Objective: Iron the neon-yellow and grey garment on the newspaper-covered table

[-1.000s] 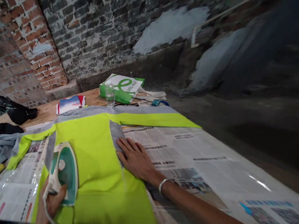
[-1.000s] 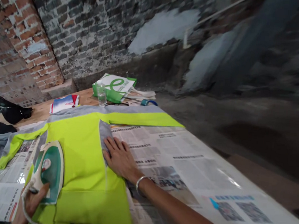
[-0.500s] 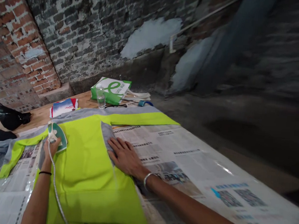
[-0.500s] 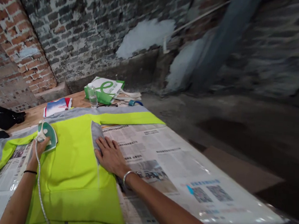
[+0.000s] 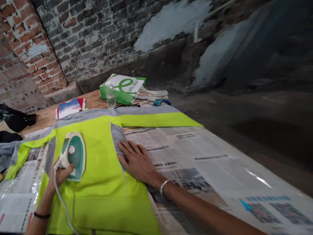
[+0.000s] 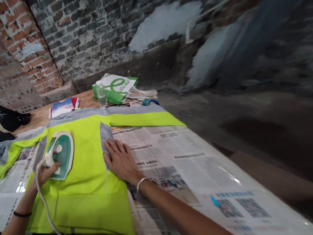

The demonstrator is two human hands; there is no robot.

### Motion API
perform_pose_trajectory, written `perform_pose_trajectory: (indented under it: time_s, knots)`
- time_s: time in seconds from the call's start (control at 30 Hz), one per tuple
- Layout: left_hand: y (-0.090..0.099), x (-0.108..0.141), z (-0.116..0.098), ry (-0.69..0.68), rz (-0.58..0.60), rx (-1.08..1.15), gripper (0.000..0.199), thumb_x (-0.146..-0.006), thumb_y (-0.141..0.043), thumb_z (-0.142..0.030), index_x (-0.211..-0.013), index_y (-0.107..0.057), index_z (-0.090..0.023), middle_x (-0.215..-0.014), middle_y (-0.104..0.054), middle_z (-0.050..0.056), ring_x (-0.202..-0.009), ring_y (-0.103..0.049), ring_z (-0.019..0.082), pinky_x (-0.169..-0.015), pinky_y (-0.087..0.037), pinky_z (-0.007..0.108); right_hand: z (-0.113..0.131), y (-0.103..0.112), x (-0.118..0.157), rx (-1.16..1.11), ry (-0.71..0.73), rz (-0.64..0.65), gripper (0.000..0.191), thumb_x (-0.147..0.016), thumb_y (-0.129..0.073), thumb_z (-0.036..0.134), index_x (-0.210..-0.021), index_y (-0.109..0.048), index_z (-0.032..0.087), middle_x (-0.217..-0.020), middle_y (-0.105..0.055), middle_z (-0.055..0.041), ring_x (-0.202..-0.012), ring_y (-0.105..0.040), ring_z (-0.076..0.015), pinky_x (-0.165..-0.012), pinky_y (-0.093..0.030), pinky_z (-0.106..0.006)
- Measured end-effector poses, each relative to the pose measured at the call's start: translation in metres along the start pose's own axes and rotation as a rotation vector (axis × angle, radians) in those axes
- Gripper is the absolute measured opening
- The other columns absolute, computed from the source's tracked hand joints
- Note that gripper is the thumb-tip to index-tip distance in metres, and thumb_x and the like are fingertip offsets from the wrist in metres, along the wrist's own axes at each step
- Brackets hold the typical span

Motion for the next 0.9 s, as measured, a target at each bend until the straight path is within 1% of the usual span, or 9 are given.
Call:
perform_pose_trajectory:
  time_s: [0.17,0.27,0.37,0.43,0.57,0.63,0.73,0.83,0.9]
  knots:
    - [-0.024,-0.071,-0.032,-0.072,-0.082,-0.035,0.037,-0.064,-0.073,-0.044,-0.089,-0.07,-0.017,-0.075,-0.068,0.001,-0.067,-0.062,0.018,-0.059,-0.052,0.028,0.003,0.005,-0.001,-0.003,-0.013,0.014,0.058,-0.101,-0.03,0.043,-0.149,-0.052,0.021,-0.156,-0.047,-0.0079,-0.145,-0.035,-0.0306,-0.116,-0.026,-0.052]
    - [-0.037,-0.088,-0.046,-0.093,-0.102,-0.054,0.031,-0.066,-0.072,-0.041,-0.086,-0.068,-0.018,-0.071,-0.066,0.001,-0.067,-0.062,0.018,-0.062,-0.053,0.029,0.006,0.01,-0.003,-0.003,-0.014,0.003,0.058,-0.1,-0.029,0.042,-0.149,-0.053,0.021,-0.156,-0.047,-0.0084,-0.144,-0.036,-0.0305,-0.116,-0.026,-0.053]
    - [-0.04,-0.066,-0.047,-0.105,-0.077,-0.074,0.03,-0.066,-0.072,-0.04,-0.086,-0.068,-0.019,-0.071,-0.066,0.0,-0.066,-0.063,0.017,-0.063,-0.053,0.029,0.008,0.013,-0.004,-0.006,-0.014,0.006,0.058,-0.1,-0.028,0.041,-0.149,-0.053,0.02,-0.155,-0.048,-0.0093,-0.143,-0.037,-0.0309,-0.115,-0.027,-0.053]
    - [-0.038,-0.035,-0.042,-0.115,-0.031,-0.084,0.033,-0.065,-0.073,-0.041,-0.09,-0.069,-0.02,-0.072,-0.067,-0.001,-0.065,-0.062,0.017,-0.063,-0.054,0.03,0.008,0.014,-0.004,-0.01,-0.016,0.011,0.058,-0.1,-0.029,0.041,-0.149,-0.053,0.018,-0.155,-0.048,-0.0097,-0.143,-0.037,-0.0312,-0.115,-0.028,-0.053]
    - [-0.032,0.036,-0.038,-0.138,0.084,-0.092,0.052,-0.063,-0.072,-0.04,-0.111,-0.07,-0.021,-0.078,-0.07,-0.001,-0.066,-0.063,0.018,-0.065,-0.056,0.032,0.005,0.009,-0.003,-0.01,-0.02,0.013,0.057,-0.101,-0.03,0.041,-0.148,-0.053,0.019,-0.155,-0.048,-0.0086,-0.145,-0.036,-0.0306,-0.116,-0.027,-0.052]
    - [-0.033,0.056,-0.04,-0.153,0.13,-0.111,0.053,-0.063,-0.072,-0.038,-0.113,-0.07,-0.021,-0.08,-0.071,0.001,-0.069,-0.064,0.02,-0.067,-0.057,0.032,0.004,0.005,-0.002,-0.008,-0.02,0.014,0.058,-0.101,-0.029,0.043,-0.148,-0.053,0.019,-0.156,-0.047,-0.0082,-0.145,-0.035,-0.0307,-0.116,-0.026,-0.052]
    - [-0.041,0.052,-0.044,-0.16,0.14,-0.124,0.053,-0.064,-0.072,-0.037,-0.114,-0.07,-0.02,-0.083,-0.072,0.002,-0.071,-0.065,0.02,-0.068,-0.056,0.032,0.001,0.002,-0.001,-0.009,-0.012,0.009,0.059,-0.101,-0.027,0.044,-0.149,-0.052,0.021,-0.156,-0.047,-0.0082,-0.145,-0.035,-0.031,-0.116,-0.026,-0.053]
    - [-0.058,0.014,-0.05,-0.146,0.1,-0.118,0.052,-0.068,-0.072,-0.039,-0.115,-0.069,-0.02,-0.08,-0.071,0.0,-0.069,-0.064,0.019,-0.065,-0.054,0.03,0.002,0.003,-0.001,-0.004,-0.017,0.015,0.059,-0.102,-0.027,0.044,-0.15,-0.051,0.021,-0.156,-0.047,-0.008,-0.146,-0.034,-0.0306,-0.117,-0.026,-0.052]
    - [-0.073,-0.019,-0.059,-0.143,0.062,-0.118,0.043,-0.071,-0.072,-0.04,-0.108,-0.071,-0.019,-0.077,-0.07,0.0,-0.068,-0.064,0.018,-0.065,-0.052,0.029,0.003,0.006,-0.002,0.001,-0.027,0.024,0.058,-0.101,-0.028,0.043,-0.15,-0.052,0.02,-0.156,-0.047,-0.0082,-0.146,-0.035,-0.0304,-0.117,-0.026,-0.052]
Point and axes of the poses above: each hand's wrist, its own x-axis away from the middle knuckle, its own y-axis out of the back of the hand, z = x × y, the point moved 2 cm from there along -x, towards the middle knuckle
